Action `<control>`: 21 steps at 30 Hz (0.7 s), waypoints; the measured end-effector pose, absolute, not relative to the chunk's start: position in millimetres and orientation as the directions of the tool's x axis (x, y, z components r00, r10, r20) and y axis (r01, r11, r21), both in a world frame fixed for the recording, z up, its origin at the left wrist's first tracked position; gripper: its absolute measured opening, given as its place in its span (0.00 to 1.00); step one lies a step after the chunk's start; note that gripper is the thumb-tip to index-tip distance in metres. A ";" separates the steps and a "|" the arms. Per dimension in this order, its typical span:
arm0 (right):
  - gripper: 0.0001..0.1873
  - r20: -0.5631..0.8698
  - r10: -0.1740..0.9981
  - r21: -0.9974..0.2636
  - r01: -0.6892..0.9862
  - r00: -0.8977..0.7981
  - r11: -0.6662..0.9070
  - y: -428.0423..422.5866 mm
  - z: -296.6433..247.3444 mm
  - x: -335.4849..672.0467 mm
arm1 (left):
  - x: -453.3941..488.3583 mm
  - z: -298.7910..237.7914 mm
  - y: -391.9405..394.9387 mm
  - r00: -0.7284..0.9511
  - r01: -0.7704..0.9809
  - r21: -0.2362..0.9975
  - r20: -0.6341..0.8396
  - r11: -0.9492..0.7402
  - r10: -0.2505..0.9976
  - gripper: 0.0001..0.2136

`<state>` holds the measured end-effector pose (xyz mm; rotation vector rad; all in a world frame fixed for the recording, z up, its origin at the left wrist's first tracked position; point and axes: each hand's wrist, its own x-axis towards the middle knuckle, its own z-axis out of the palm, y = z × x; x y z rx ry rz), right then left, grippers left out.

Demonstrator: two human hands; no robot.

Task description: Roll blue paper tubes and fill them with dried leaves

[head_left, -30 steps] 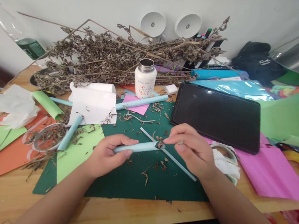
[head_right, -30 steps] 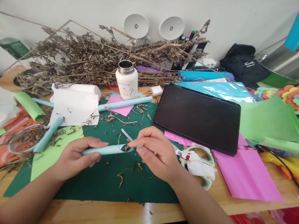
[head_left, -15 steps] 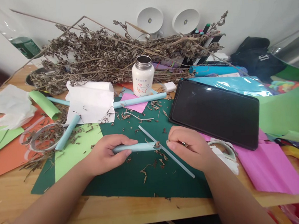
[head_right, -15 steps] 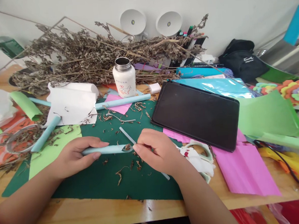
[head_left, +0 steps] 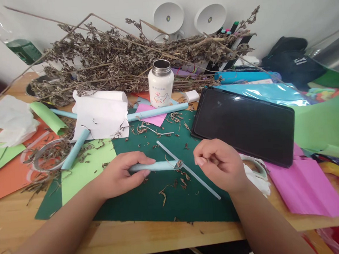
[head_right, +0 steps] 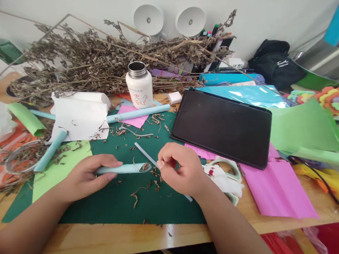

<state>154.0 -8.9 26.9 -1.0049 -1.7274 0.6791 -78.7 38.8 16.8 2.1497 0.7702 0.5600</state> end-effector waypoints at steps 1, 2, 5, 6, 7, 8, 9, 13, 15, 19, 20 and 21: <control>0.11 0.464 0.871 -0.810 0.321 -0.161 0.491 -8.3 25.2 154.5 | -78.6 16.5 39.0 0.727 0.342 0.782 0.131 -0.521 0.674 0.09; 0.10 0.462 0.873 -0.807 0.334 -0.157 0.487 -7.7 23.9 154.8 | -78.5 16.2 39.1 0.732 0.344 0.781 0.126 -0.522 0.670 0.09; 0.08 0.466 0.862 -0.759 0.410 -0.200 0.505 -6.5 23.1 155.1 | -78.5 15.4 39.2 0.726 0.341 0.787 0.127 -0.514 0.676 0.08; 0.08 0.471 0.851 -0.729 0.439 -0.234 0.525 -6.1 24.1 155.2 | -78.7 15.1 39.2 0.718 0.337 0.793 0.132 -0.507 0.683 0.08; 0.07 0.477 0.835 -0.698 0.460 -0.273 0.549 -5.6 25.3 155.3 | -78.9 14.9 39.2 0.710 0.333 0.801 0.136 -0.498 0.691 0.08; 0.07 0.484 0.818 -0.671 0.469 -0.310 0.575 -5.1 26.6 155.5 | -79.2 14.8 39.3 0.701 0.328 0.808 0.139 -0.490 0.699 0.08; 0.06 0.493 0.801 -0.651 0.467 -0.339 0.598 -4.4 27.9 155.7 | -79.4 14.8 39.3 0.695 0.325 0.813 0.142 -0.483 0.705 0.08; 0.05 0.513 0.770 -0.592 0.494 -0.379 0.637 -2.3 29.6 155.3 | -79.2 16.4 38.6 0.678 0.321 0.824 0.144 -0.467 0.721 0.08; 0.06 0.508 0.768 -0.560 0.528 -0.390 0.639 -2.1 29.1 154.3 | -78.8 17.7 37.6 0.674 0.325 0.827 0.137 -0.458 0.726 0.08; 0.10 0.527 0.749 -0.553 0.508 -0.401 0.661 -2.6 28.7 153.0 | -79.0 19.2 36.3 0.658 0.328 0.832 0.138 -0.447 0.740 0.08; 0.11 0.531 0.747 -0.553 0.504 -0.400 0.663 -2.8 28.8 153.0 | -79.1 19.2 36.4 0.652 0.324 0.837 0.139 -0.441 0.745 0.08; 0.11 0.529 0.749 -0.554 0.507 -0.398 0.660 -2.9 28.8 153.1 | -79.2 19.2 36.6 0.648 0.316 0.844 0.141 -0.433 0.748 0.08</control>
